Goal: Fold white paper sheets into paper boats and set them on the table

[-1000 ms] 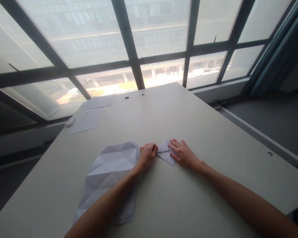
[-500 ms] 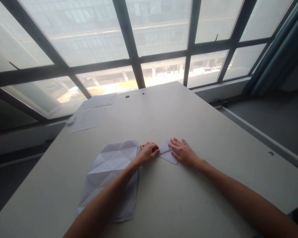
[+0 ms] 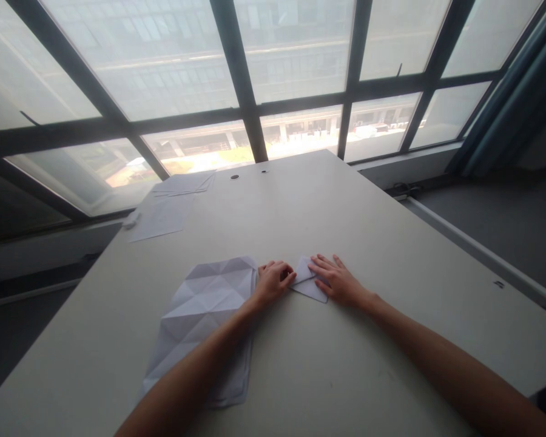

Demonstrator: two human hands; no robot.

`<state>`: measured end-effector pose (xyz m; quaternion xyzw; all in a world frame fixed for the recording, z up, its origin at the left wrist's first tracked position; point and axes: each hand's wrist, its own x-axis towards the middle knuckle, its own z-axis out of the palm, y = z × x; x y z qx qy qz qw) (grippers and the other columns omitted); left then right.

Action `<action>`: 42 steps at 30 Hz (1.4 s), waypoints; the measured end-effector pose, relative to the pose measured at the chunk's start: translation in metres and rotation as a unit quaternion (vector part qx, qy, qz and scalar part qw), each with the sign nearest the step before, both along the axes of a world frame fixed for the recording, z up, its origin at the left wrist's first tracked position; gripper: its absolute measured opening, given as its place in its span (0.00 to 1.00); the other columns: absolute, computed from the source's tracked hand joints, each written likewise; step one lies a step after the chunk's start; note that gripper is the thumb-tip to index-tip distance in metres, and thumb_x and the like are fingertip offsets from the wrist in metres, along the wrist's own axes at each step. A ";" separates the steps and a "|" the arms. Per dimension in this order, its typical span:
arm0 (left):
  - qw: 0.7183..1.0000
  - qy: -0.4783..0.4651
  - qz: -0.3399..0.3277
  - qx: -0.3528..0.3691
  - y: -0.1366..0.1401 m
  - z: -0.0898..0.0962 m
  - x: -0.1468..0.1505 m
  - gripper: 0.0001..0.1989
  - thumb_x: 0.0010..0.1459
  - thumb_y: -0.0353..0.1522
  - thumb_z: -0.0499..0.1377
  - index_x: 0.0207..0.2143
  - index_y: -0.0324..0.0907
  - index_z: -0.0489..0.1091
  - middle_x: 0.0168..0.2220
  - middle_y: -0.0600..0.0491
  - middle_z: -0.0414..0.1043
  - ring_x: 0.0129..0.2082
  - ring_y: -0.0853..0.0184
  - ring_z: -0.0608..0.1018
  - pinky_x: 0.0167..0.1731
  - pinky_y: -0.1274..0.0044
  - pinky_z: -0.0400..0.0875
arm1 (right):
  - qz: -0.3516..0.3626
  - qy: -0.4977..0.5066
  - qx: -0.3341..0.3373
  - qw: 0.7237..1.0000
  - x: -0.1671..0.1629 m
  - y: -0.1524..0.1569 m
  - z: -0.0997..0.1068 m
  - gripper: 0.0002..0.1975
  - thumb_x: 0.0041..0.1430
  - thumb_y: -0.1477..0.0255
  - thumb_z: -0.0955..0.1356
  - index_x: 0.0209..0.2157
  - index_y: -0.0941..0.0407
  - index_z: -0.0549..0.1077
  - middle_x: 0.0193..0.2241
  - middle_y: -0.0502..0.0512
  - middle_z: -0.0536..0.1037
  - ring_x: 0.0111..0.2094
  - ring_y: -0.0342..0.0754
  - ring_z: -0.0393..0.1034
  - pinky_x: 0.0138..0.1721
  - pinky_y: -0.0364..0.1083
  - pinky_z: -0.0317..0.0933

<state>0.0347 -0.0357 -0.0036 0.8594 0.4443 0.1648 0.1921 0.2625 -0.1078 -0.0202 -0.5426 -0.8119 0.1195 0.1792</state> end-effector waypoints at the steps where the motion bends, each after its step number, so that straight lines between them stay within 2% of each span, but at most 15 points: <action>1: 1.000 -0.003 -0.005 -0.001 0.000 0.001 0.000 0.09 0.60 0.39 0.56 0.33 0.45 0.74 0.34 0.55 0.76 0.39 0.63 0.73 0.45 0.70 0.56 | 0.000 0.001 0.000 1.000 0.000 0.000 0.000 0.24 0.66 0.69 0.60 0.63 0.53 0.59 0.66 0.58 0.56 0.67 0.52 0.44 0.64 0.63 0.35; 8: 0.999 0.015 -0.015 -0.031 0.001 0.001 0.002 0.09 0.59 0.38 0.57 0.31 0.44 0.73 0.33 0.54 0.76 0.40 0.62 0.73 0.46 0.69 0.56 | 0.000 -0.002 -0.009 1.000 0.001 0.000 -0.001 0.25 0.66 0.69 0.59 0.64 0.54 0.58 0.66 0.58 0.55 0.67 0.52 0.44 0.65 0.62 0.34; 14: 1.000 -0.001 -0.020 -0.001 -0.003 -0.001 0.003 0.08 0.61 0.36 0.56 0.33 0.44 0.72 0.36 0.54 0.76 0.41 0.62 0.73 0.44 0.70 0.57 | 0.005 -0.003 -0.010 1.000 0.000 0.000 0.000 0.26 0.66 0.69 0.59 0.65 0.53 0.57 0.66 0.58 0.56 0.67 0.52 0.44 0.65 0.62 0.34; 19: 1.000 -0.003 -0.021 -0.010 0.000 0.002 0.004 0.07 0.61 0.35 0.56 0.32 0.45 0.72 0.36 0.54 0.77 0.40 0.62 0.74 0.43 0.71 0.60 | 0.000 -0.016 -0.014 1.000 -0.001 0.000 0.001 0.26 0.67 0.68 0.60 0.65 0.51 0.56 0.66 0.59 0.54 0.67 0.53 0.44 0.64 0.63 0.34; 23: 0.999 0.004 -0.045 -0.006 0.004 0.006 0.005 0.07 0.61 0.34 0.56 0.34 0.44 0.74 0.35 0.52 0.77 0.37 0.63 0.75 0.42 0.73 0.63 | 0.007 -0.041 -0.010 0.999 -0.002 -0.001 0.003 0.25 0.68 0.69 0.59 0.65 0.48 0.57 0.67 0.59 0.53 0.67 0.56 0.43 0.63 0.66 0.35; 29: 0.999 0.010 -0.053 0.002 0.003 0.005 0.006 0.08 0.61 0.34 0.55 0.34 0.43 0.73 0.33 0.51 0.76 0.34 0.64 0.75 0.40 0.74 0.66 | 0.005 -0.055 -0.003 0.998 -0.003 -0.002 0.004 0.24 0.68 0.69 0.58 0.64 0.48 0.59 0.67 0.61 0.53 0.67 0.57 0.43 0.63 0.66 0.34; 31: 0.999 0.005 -0.049 0.013 0.002 0.002 0.006 0.07 0.61 0.34 0.56 0.36 0.43 0.73 0.32 0.52 0.75 0.34 0.64 0.74 0.40 0.74 0.66 | 0.006 -0.057 -0.003 0.998 -0.003 -0.002 0.005 0.24 0.68 0.68 0.58 0.64 0.49 0.59 0.67 0.61 0.52 0.67 0.57 0.42 0.64 0.65 0.34; 34: 0.998 -0.027 -0.045 0.027 -0.001 -0.003 0.004 0.11 0.62 0.32 0.56 0.47 0.42 0.70 0.31 0.54 0.73 0.33 0.65 0.73 0.40 0.74 0.66 | 0.006 -0.064 -0.009 0.998 -0.004 -0.002 0.006 0.24 0.68 0.67 0.58 0.65 0.52 0.58 0.67 0.61 0.51 0.68 0.56 0.41 0.64 0.65 0.34; 36: 0.996 -0.046 -0.058 0.039 -0.002 -0.005 0.003 0.14 0.63 0.32 0.55 0.51 0.44 0.69 0.33 0.54 0.72 0.34 0.66 0.73 0.42 0.74 0.66 | 0.005 -0.069 -0.011 0.998 -0.004 -0.002 0.006 0.25 0.69 0.66 0.57 0.65 0.53 0.56 0.67 0.61 0.50 0.68 0.56 0.41 0.64 0.65 0.34; 40: 0.991 -0.027 -0.105 0.078 -0.006 -0.006 0.001 0.11 0.65 0.35 0.54 0.43 0.50 0.76 0.40 0.51 0.71 0.40 0.64 0.71 0.46 0.73 0.65 | 0.006 -0.070 -0.007 0.998 -0.004 -0.002 0.004 0.25 0.69 0.66 0.56 0.65 0.53 0.56 0.67 0.61 0.50 0.68 0.56 0.40 0.64 0.65 0.34; 42: 0.990 -0.007 -0.115 0.081 -0.008 -0.004 0.001 0.11 0.64 0.35 0.56 0.45 0.52 0.76 0.42 0.50 0.71 0.41 0.63 0.70 0.47 0.72 0.65 | 0.006 -0.066 -0.006 0.998 -0.004 -0.001 0.003 0.25 0.69 0.66 0.57 0.65 0.53 0.57 0.67 0.61 0.50 0.68 0.56 0.40 0.64 0.65 0.34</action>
